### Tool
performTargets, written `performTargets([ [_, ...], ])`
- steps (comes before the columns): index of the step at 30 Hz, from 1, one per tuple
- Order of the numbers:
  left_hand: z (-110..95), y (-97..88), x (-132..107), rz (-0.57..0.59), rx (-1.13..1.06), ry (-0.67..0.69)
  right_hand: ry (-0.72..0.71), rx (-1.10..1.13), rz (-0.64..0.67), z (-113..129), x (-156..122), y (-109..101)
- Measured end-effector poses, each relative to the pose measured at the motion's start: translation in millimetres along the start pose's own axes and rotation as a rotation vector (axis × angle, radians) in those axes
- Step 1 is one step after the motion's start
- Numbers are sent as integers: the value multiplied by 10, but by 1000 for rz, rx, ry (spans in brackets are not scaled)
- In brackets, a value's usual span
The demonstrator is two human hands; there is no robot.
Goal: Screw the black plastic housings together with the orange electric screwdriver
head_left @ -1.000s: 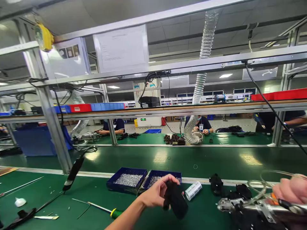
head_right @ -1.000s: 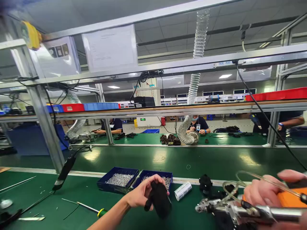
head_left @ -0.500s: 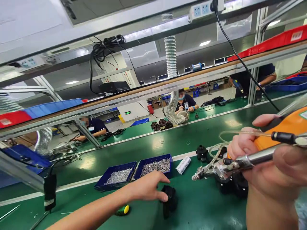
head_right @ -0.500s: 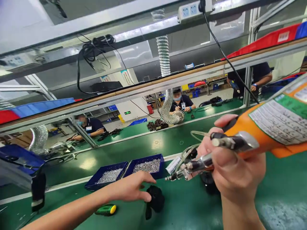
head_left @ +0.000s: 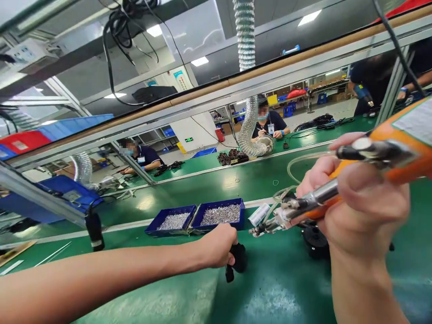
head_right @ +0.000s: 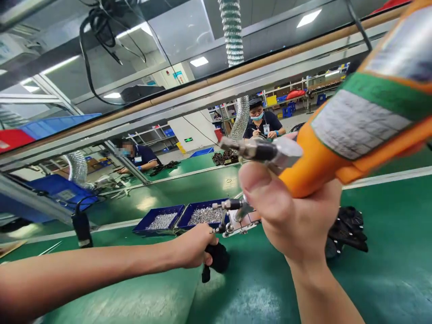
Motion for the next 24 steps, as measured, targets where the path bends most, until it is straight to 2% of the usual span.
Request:
performTargets([
  [3, 96, 35, -23, -50, -87, 65, 58, 113, 122, -209, -66, 298],
  [5, 186, 89, -73, -125, -249, 133, 77, 48, 211, -322, -129, 476],
  [8, 319, 236, -151, -253, -575, 190, 68, -67, 290, -421, -215, 633],
  [10, 314, 366, -155, -299, -760, 236, 37, -105, 311, -427, -257, 671],
  [14, 139, 571, -45, -341, -952, 366, -35, -155, 330, -386, -330, 667],
  [18, 132, 780, 108, -368, -1065, 352, -1, -154, 330, -447, -388, 644],
  [21, 165, 821, 132, -402, -1046, 354, 2, -186, 314, -485, -405, 661],
  [24, 116, 773, 112, -359, -1018, 405, 8, -200, 347, -516, -412, 726],
])
Point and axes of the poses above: each hand's wrist, its own x-axis towards the middle knuckle, its own y-axis out of the palm, z = x × y, the point moved 8 cm from there along x, towards the middle knuckle, and after that the axes turned 7 degrees about z, right-handed, at the moved point
